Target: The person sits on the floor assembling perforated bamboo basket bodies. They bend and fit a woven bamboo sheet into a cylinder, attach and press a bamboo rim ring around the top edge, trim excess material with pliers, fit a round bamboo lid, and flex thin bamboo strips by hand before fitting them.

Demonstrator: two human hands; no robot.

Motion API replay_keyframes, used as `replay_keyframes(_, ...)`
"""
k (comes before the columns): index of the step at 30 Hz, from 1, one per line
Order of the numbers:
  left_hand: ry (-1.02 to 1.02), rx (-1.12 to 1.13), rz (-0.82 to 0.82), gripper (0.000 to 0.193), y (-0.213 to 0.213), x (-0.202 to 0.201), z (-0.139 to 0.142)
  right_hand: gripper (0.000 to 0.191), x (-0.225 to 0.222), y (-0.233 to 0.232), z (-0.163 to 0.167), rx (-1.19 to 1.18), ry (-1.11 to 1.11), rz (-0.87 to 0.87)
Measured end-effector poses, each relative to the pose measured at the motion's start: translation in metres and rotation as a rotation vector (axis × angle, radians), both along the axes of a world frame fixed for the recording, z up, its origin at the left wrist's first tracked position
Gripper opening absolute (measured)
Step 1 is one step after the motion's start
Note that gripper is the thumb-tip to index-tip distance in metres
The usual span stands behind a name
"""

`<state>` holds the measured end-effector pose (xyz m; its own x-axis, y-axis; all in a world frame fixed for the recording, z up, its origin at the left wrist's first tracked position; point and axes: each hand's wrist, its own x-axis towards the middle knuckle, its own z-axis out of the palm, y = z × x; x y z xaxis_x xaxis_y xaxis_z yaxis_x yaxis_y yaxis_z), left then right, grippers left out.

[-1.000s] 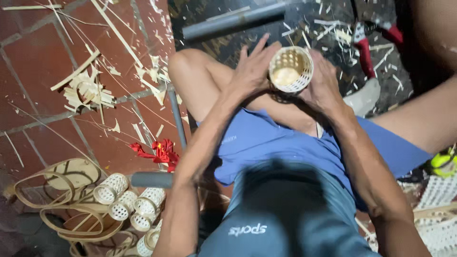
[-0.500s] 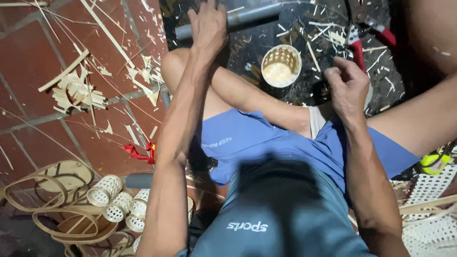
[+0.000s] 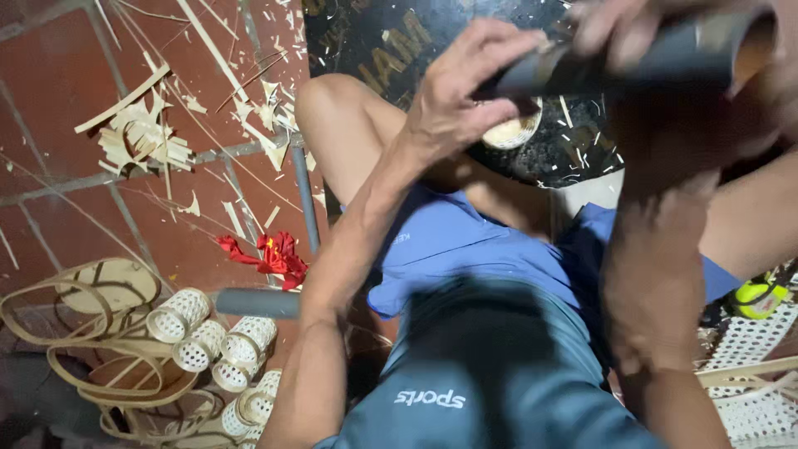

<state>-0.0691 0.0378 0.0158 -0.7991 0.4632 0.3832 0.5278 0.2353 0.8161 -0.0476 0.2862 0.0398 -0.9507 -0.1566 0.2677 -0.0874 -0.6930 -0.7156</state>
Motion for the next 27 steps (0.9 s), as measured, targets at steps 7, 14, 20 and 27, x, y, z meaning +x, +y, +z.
replay_keyframes(7, -0.156, -0.076, 0.078, 0.062, -0.013, 0.016, -0.033, 0.048, 0.042, 0.024, 0.031, 0.249, 0.297, 0.055)
replay_keyframes(14, -0.451, -0.263, 0.250, 0.035, 0.015, 0.075, -0.094, 0.056, 0.088, -0.006, 0.003, 0.377, 0.094, -0.150)
replay_keyframes(20, -0.686, -0.250, 0.199, 0.030, 0.018, 0.101, -0.095, 0.056, 0.115, -0.008, -0.011, 0.300, -0.039, -0.170)
replay_keyframes(27, -1.093, 0.177, 0.235, 0.025, 0.033, 0.093, -0.105, 0.042, 0.111, -0.006, 0.015, 0.457, 0.002, 0.002)
